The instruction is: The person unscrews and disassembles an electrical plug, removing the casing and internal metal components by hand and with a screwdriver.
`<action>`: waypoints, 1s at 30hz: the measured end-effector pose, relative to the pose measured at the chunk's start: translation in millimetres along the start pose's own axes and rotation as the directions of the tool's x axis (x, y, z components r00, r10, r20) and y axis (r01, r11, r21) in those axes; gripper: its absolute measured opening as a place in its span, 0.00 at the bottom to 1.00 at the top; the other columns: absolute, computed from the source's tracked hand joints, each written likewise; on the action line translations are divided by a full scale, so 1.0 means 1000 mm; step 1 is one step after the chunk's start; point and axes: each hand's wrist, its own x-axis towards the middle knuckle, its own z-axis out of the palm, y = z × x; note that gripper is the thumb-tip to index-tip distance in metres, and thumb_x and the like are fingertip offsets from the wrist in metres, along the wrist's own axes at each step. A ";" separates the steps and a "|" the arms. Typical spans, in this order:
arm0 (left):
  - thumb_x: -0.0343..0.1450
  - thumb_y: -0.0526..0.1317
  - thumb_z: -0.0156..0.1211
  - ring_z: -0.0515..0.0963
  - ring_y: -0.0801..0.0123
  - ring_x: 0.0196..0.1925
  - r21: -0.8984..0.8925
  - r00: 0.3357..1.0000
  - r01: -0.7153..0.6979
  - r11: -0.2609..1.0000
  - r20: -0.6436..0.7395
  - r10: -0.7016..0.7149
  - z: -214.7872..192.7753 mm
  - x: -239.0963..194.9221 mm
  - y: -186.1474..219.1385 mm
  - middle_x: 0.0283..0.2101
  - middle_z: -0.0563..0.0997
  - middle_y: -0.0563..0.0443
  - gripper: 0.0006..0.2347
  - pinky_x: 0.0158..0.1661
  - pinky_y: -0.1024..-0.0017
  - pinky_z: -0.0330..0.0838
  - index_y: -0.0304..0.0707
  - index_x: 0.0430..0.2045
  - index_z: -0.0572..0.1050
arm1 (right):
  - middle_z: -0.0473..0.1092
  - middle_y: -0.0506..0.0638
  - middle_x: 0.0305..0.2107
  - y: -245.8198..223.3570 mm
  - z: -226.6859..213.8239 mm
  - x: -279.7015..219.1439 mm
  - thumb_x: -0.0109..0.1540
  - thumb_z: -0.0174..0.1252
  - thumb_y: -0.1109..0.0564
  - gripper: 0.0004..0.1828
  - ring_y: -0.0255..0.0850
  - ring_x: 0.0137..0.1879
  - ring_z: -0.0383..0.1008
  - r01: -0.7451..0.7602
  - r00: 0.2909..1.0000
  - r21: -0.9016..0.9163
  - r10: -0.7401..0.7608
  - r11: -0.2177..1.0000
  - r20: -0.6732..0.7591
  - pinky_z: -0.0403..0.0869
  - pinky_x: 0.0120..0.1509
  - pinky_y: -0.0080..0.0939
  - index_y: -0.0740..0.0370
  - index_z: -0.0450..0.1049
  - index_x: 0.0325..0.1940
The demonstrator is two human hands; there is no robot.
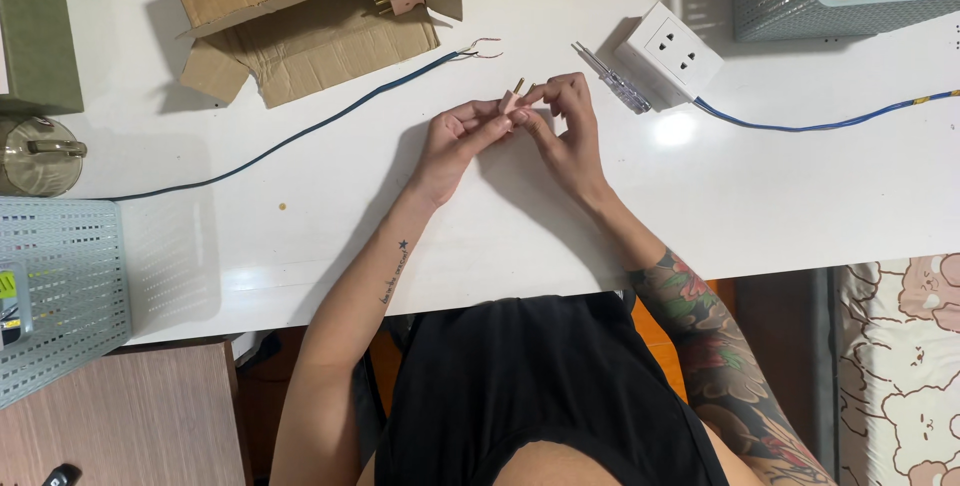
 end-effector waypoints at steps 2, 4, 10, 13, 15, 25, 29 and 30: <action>0.78 0.42 0.77 0.91 0.71 0.49 0.008 1.000 -0.003 1.000 0.010 0.003 0.004 -0.002 0.004 0.44 0.92 0.46 0.13 0.57 0.69 0.86 0.33 0.52 0.86 | 0.61 0.46 0.42 -0.001 0.001 -0.005 0.75 0.72 0.51 0.10 0.39 0.49 0.66 -0.061 0.998 0.053 0.061 0.997 -0.006 0.66 0.58 0.42 0.56 0.79 0.54; 0.79 0.42 0.76 0.91 0.71 0.48 0.015 1.000 -0.003 1.000 0.020 0.002 0.005 -0.004 0.004 0.44 0.92 0.45 0.13 0.56 0.70 0.86 0.32 0.53 0.86 | 0.64 0.47 0.42 -0.003 0.003 -0.008 0.75 0.71 0.51 0.11 0.38 0.48 0.66 -0.124 0.992 0.106 0.126 0.987 -0.009 0.67 0.57 0.42 0.57 0.78 0.54; 0.78 0.43 0.77 0.91 0.70 0.48 -0.023 1.000 0.024 0.999 0.015 -0.023 -0.003 0.002 -0.015 0.44 0.92 0.45 0.15 0.56 0.69 0.86 0.30 0.52 0.86 | 0.70 0.47 0.39 0.003 0.006 -0.013 0.75 0.70 0.55 0.08 0.38 0.45 0.70 -0.123 0.991 0.084 0.127 0.989 -0.051 0.67 0.55 0.42 0.58 0.78 0.52; 0.78 0.43 0.77 0.91 0.71 0.48 -0.052 0.998 0.050 0.997 0.027 -0.049 -0.008 0.004 -0.022 0.44 0.91 0.48 0.15 0.55 0.73 0.86 0.33 0.54 0.85 | 0.72 0.46 0.37 0.001 0.005 -0.013 0.75 0.72 0.51 0.13 0.36 0.44 0.70 -0.190 0.978 0.189 0.204 0.963 -0.055 0.67 0.53 0.41 0.58 0.76 0.55; 0.77 0.42 0.77 0.91 0.70 0.48 -0.054 0.999 0.042 0.998 0.020 -0.041 0.005 -0.003 -0.001 0.44 0.91 0.47 0.15 0.55 0.72 0.87 0.30 0.53 0.85 | 0.76 0.49 0.38 -0.002 0.005 -0.018 0.74 0.74 0.53 0.13 0.38 0.44 0.73 -0.158 0.984 0.111 0.166 0.981 -0.072 0.68 0.54 0.41 0.58 0.76 0.54; 0.78 0.43 0.77 0.91 0.71 0.49 -0.039 0.999 0.039 0.998 0.012 -0.038 0.003 -0.003 0.000 0.44 0.91 0.48 0.16 0.55 0.75 0.86 0.31 0.54 0.84 | 0.77 0.50 0.36 -0.006 0.000 -0.016 0.75 0.72 0.53 0.11 0.40 0.42 0.74 -0.134 0.985 0.075 0.141 0.988 -0.095 0.69 0.53 0.43 0.60 0.78 0.55; 0.78 0.43 0.77 0.92 0.70 0.49 -0.021 0.999 0.039 0.999 0.027 -0.038 0.001 -0.002 -0.003 0.43 0.91 0.47 0.15 0.56 0.73 0.86 0.31 0.53 0.85 | 0.75 0.49 0.37 -0.005 -0.004 -0.017 0.73 0.76 0.52 0.16 0.39 0.44 0.73 -0.146 0.986 0.057 0.150 0.988 -0.079 0.70 0.54 0.42 0.59 0.77 0.58; 0.77 0.43 0.78 0.92 0.69 0.48 -0.007 0.999 0.039 0.999 0.031 -0.038 0.001 -0.002 -0.007 0.43 0.91 0.46 0.15 0.55 0.72 0.86 0.31 0.52 0.85 | 0.75 0.49 0.37 -0.005 -0.004 -0.018 0.71 0.78 0.51 0.19 0.39 0.44 0.74 -0.153 0.985 0.056 0.157 0.987 -0.075 0.70 0.55 0.42 0.59 0.77 0.59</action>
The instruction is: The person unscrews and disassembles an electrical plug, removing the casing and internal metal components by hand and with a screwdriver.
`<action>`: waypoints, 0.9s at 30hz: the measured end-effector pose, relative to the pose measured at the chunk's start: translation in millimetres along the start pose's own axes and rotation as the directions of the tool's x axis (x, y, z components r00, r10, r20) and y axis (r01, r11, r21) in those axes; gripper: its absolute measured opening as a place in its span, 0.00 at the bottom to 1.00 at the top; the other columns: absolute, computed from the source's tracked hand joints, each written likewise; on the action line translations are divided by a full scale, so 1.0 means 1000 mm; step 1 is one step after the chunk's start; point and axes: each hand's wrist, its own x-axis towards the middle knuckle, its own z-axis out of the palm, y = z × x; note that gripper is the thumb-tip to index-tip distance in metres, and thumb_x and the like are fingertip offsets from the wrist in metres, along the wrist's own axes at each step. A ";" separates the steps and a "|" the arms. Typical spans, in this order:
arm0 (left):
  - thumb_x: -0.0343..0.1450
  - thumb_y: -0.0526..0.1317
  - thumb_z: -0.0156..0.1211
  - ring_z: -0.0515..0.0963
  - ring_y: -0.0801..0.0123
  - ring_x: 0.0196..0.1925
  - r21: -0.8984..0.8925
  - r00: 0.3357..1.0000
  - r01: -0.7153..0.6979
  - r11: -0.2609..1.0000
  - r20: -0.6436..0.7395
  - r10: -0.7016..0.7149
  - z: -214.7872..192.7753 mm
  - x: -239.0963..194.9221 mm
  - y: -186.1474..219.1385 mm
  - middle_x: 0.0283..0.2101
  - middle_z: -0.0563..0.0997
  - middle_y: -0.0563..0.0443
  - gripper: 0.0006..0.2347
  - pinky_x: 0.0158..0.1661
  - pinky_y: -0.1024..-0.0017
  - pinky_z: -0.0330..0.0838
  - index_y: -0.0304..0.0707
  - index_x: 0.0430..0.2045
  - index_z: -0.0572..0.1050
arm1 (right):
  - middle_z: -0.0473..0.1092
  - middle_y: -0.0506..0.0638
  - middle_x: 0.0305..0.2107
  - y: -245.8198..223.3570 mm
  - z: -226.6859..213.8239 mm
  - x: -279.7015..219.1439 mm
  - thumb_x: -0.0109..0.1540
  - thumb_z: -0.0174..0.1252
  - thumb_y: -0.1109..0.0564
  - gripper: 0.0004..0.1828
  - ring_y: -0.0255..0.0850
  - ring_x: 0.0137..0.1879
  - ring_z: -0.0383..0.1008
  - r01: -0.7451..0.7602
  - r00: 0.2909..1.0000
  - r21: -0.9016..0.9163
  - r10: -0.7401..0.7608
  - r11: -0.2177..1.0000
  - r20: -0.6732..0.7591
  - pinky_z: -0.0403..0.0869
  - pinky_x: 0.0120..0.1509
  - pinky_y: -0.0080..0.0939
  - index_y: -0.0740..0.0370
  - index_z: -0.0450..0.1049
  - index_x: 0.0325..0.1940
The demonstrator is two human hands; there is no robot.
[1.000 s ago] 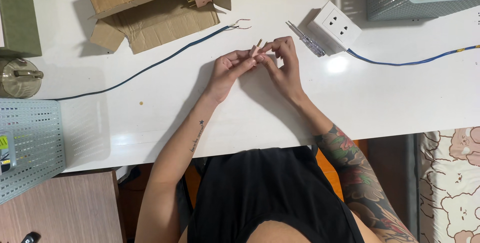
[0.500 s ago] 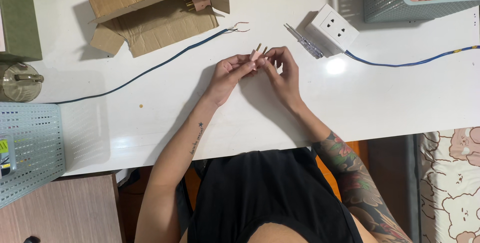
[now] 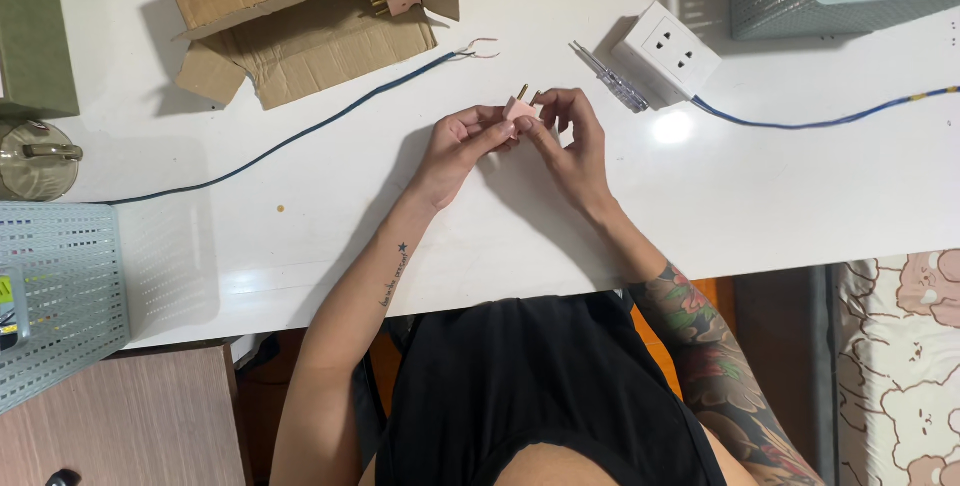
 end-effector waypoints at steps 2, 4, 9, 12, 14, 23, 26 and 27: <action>0.78 0.43 0.77 0.92 0.69 0.48 -0.011 1.000 -0.001 1.000 -0.004 0.001 -0.007 0.002 -0.013 0.43 0.91 0.46 0.14 0.55 0.73 0.86 0.32 0.52 0.85 | 0.75 0.50 0.39 0.003 -0.013 0.005 0.74 0.75 0.52 0.16 0.41 0.45 0.75 0.046 0.999 -0.054 -0.048 0.997 -0.025 0.72 0.55 0.43 0.59 0.78 0.60; 0.78 0.42 0.76 0.92 0.69 0.48 -0.024 1.000 -0.012 1.000 -0.006 0.012 -0.010 0.009 -0.018 0.44 0.91 0.45 0.14 0.55 0.73 0.86 0.32 0.51 0.85 | 0.76 0.51 0.40 0.002 -0.036 0.017 0.76 0.71 0.53 0.13 0.42 0.46 0.76 0.100 0.993 -0.115 -0.106 0.988 -0.045 0.73 0.54 0.43 0.60 0.79 0.61; 0.80 0.42 0.71 0.92 0.71 0.50 -0.140 0.993 -0.060 0.988 -0.111 0.045 -0.023 0.008 -0.010 0.48 0.91 0.44 0.12 0.57 0.76 0.86 0.36 0.54 0.82 | 0.75 0.63 0.46 -0.001 -0.080 0.020 0.75 0.72 0.60 0.15 0.56 0.46 0.80 -0.079 0.995 -0.805 0.091 0.588 -0.031 0.77 0.53 0.56 0.69 0.82 0.65; 0.81 0.43 0.71 0.92 0.72 0.51 -0.152 0.992 -0.049 0.987 -0.124 0.030 -0.031 0.011 -0.009 0.50 0.91 0.41 0.13 0.58 0.77 0.86 0.36 0.56 0.81 | 0.74 0.60 0.46 0.009 -0.079 0.016 0.78 0.66 0.58 0.11 0.56 0.47 0.81 -0.139 0.985 -0.821 0.163 0.554 -0.057 0.79 0.52 0.55 0.65 0.83 0.63; 0.81 0.43 0.71 0.92 0.72 0.51 -0.158 0.990 -0.065 0.985 -0.135 0.043 -0.032 0.011 -0.010 0.50 0.91 0.39 0.13 0.58 0.76 0.86 0.36 0.56 0.82 | 0.73 0.59 0.48 0.002 -0.076 0.011 0.78 0.68 0.58 0.10 0.58 0.51 0.81 -0.096 0.991 -0.787 0.131 0.610 -0.019 0.79 0.54 0.57 0.64 0.83 0.62; 0.80 0.43 0.73 0.91 0.72 0.52 -0.166 0.989 -0.079 0.983 -0.133 0.057 -0.040 0.019 -0.026 0.52 0.91 0.38 0.14 0.60 0.73 0.84 0.38 0.57 0.82 | 0.75 0.47 0.33 -0.030 -0.061 -0.017 0.76 0.73 0.55 0.11 0.45 0.39 0.79 0.226 0.974 -0.511 -0.182 0.830 0.136 0.79 0.47 0.45 0.59 0.84 0.61; 0.80 0.44 0.74 0.91 0.72 0.52 -0.150 0.989 -0.084 0.985 -0.132 0.064 -0.036 0.016 -0.021 0.50 0.91 0.40 0.14 0.61 0.73 0.84 0.38 0.55 0.83 | 0.73 0.46 0.31 -0.033 -0.055 -0.018 0.75 0.73 0.55 0.11 0.45 0.37 0.77 0.291 0.957 -0.525 -0.239 0.800 0.165 0.78 0.45 0.46 0.58 0.85 0.60; 0.79 0.45 0.75 0.91 0.71 0.52 -0.145 0.989 -0.088 0.986 -0.129 0.069 -0.034 0.016 -0.019 0.49 0.92 0.42 0.14 0.61 0.73 0.84 0.38 0.54 0.83 | 0.72 0.46 0.29 -0.033 -0.054 -0.017 0.75 0.73 0.55 0.10 0.47 0.36 0.77 0.331 0.943 -0.539 -0.278 0.774 0.180 0.78 0.44 0.48 0.58 0.85 0.60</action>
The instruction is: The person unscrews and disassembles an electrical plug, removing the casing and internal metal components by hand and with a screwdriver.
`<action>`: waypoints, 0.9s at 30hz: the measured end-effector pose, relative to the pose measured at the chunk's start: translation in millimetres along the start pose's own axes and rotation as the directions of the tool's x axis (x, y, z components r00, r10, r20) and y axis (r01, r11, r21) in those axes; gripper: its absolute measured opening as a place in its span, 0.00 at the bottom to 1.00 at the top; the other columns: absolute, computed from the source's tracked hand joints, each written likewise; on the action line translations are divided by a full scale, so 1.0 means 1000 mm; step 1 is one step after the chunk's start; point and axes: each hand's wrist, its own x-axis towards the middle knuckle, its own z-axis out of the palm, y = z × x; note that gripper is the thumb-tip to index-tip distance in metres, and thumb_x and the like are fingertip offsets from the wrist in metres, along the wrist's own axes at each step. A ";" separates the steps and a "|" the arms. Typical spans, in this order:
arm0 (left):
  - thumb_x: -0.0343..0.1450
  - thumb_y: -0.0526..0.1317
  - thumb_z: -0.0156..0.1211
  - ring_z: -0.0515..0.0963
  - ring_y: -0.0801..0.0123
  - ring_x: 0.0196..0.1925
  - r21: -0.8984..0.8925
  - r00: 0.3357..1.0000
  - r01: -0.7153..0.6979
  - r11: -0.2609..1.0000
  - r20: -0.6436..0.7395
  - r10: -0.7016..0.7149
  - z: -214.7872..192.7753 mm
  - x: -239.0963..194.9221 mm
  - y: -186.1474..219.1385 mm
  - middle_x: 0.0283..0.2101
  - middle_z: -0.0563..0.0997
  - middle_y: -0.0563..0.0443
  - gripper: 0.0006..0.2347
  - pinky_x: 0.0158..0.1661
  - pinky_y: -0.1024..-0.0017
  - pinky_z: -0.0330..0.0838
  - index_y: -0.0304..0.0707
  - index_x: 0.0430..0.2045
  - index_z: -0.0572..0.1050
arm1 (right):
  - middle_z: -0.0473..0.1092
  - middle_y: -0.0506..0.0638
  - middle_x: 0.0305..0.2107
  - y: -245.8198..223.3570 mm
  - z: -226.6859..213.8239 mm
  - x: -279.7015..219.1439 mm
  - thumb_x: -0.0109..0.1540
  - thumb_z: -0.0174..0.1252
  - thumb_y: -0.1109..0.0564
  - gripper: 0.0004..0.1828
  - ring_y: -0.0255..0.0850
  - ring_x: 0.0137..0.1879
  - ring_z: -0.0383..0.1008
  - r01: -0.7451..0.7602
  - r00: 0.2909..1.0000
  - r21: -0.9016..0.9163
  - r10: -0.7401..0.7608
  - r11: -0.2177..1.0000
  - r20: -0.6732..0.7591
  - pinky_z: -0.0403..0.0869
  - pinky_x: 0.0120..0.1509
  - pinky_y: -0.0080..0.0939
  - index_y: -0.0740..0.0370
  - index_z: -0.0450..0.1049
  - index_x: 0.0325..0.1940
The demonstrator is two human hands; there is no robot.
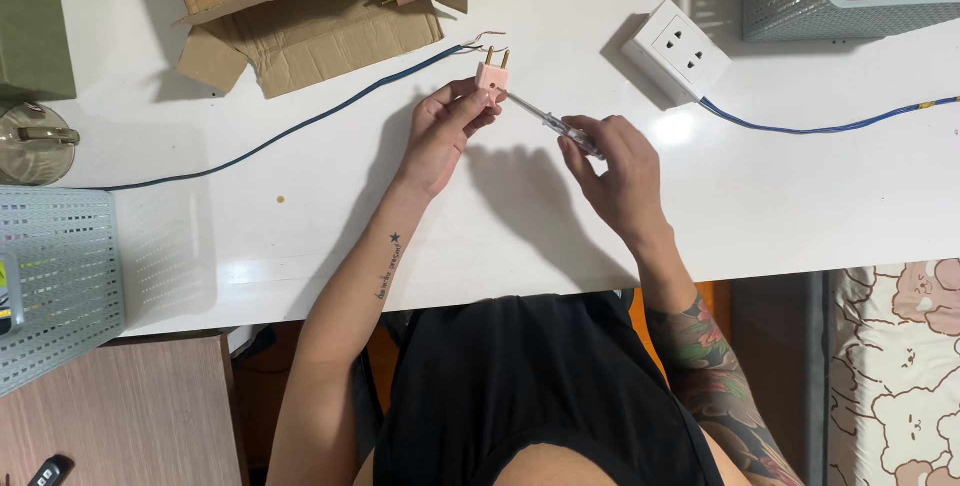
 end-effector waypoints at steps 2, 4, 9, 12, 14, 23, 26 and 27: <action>0.79 0.44 0.75 0.91 0.71 0.52 -0.001 1.000 -0.007 1.000 0.001 0.007 0.000 -0.001 -0.001 0.49 0.92 0.43 0.14 0.61 0.72 0.84 0.37 0.54 0.83 | 0.71 0.45 0.29 0.000 0.004 -0.001 0.75 0.72 0.55 0.10 0.45 0.36 0.77 0.012 1.000 -0.003 -0.012 1.000 -0.004 0.77 0.43 0.46 0.57 0.85 0.60; 0.79 0.44 0.75 0.91 0.70 0.52 -0.001 1.000 -0.014 1.000 0.000 0.014 0.001 -0.002 0.000 0.49 0.92 0.43 0.14 0.61 0.71 0.84 0.36 0.54 0.83 | 0.71 0.44 0.29 0.001 0.007 -0.001 0.76 0.71 0.55 0.10 0.43 0.36 0.77 0.023 1.000 -0.005 -0.023 1.000 -0.006 0.77 0.42 0.45 0.56 0.86 0.61; 0.78 0.44 0.77 0.91 0.70 0.52 0.035 1.000 -0.028 0.999 0.004 0.028 0.005 -0.004 0.004 0.46 0.92 0.45 0.14 0.61 0.72 0.84 0.36 0.52 0.84 | 0.68 0.45 0.25 -0.006 0.005 0.001 0.76 0.70 0.55 0.09 0.43 0.31 0.74 0.040 0.999 -0.007 -0.040 0.999 -0.021 0.75 0.39 0.43 0.58 0.88 0.59; 0.78 0.44 0.77 0.91 0.70 0.52 0.057 0.999 -0.041 0.998 0.002 0.041 0.007 -0.005 0.004 0.45 0.91 0.47 0.15 0.61 0.72 0.84 0.34 0.53 0.84 | 0.66 0.46 0.23 -0.010 0.004 0.003 0.76 0.69 0.58 0.09 0.42 0.30 0.74 0.046 0.999 0.013 -0.045 0.999 -0.030 0.75 0.38 0.43 0.59 0.88 0.59; 0.78 0.43 0.77 0.90 0.71 0.52 0.077 0.998 -0.056 0.995 0.003 0.056 0.009 -0.007 0.007 0.45 0.91 0.47 0.15 0.61 0.72 0.84 0.34 0.53 0.84 | 0.66 0.46 0.22 -0.012 0.002 0.004 0.76 0.69 0.58 0.09 0.42 0.30 0.73 0.047 0.999 0.009 -0.046 0.999 -0.027 0.74 0.37 0.43 0.59 0.88 0.59; 0.78 0.44 0.79 0.89 0.73 0.53 0.206 0.989 -0.138 0.969 -0.016 0.144 0.015 -0.013 0.015 0.45 0.91 0.48 0.15 0.61 0.70 0.84 0.34 0.52 0.84 | 0.66 0.49 0.20 -0.033 -0.007 0.012 0.77 0.67 0.58 0.10 0.45 0.28 0.72 0.055 0.998 -0.075 -0.057 0.996 -0.024 0.74 0.36 0.44 0.62 0.87 0.60; 0.78 0.44 0.79 0.89 0.75 0.52 0.257 0.985 -0.156 0.954 -0.030 0.170 0.015 -0.014 0.019 0.45 0.91 0.47 0.15 0.60 0.70 0.84 0.34 0.52 0.85 | 0.69 0.50 0.23 -0.044 -0.010 0.016 0.77 0.66 0.60 0.11 0.46 0.29 0.75 0.046 0.999 -0.102 -0.046 0.994 0.002 0.76 0.37 0.46 0.62 0.84 0.63; 0.78 0.44 0.79 0.89 0.76 0.52 0.286 0.982 -0.171 0.943 -0.031 0.188 0.014 -0.014 0.019 0.44 0.91 0.46 0.15 0.59 0.69 0.84 0.33 0.52 0.85 | 0.71 0.49 0.24 -0.046 -0.010 0.016 0.76 0.66 0.61 0.11 0.45 0.30 0.76 0.037 0.999 -0.101 -0.035 0.994 0.023 0.77 0.37 0.45 0.62 0.82 0.63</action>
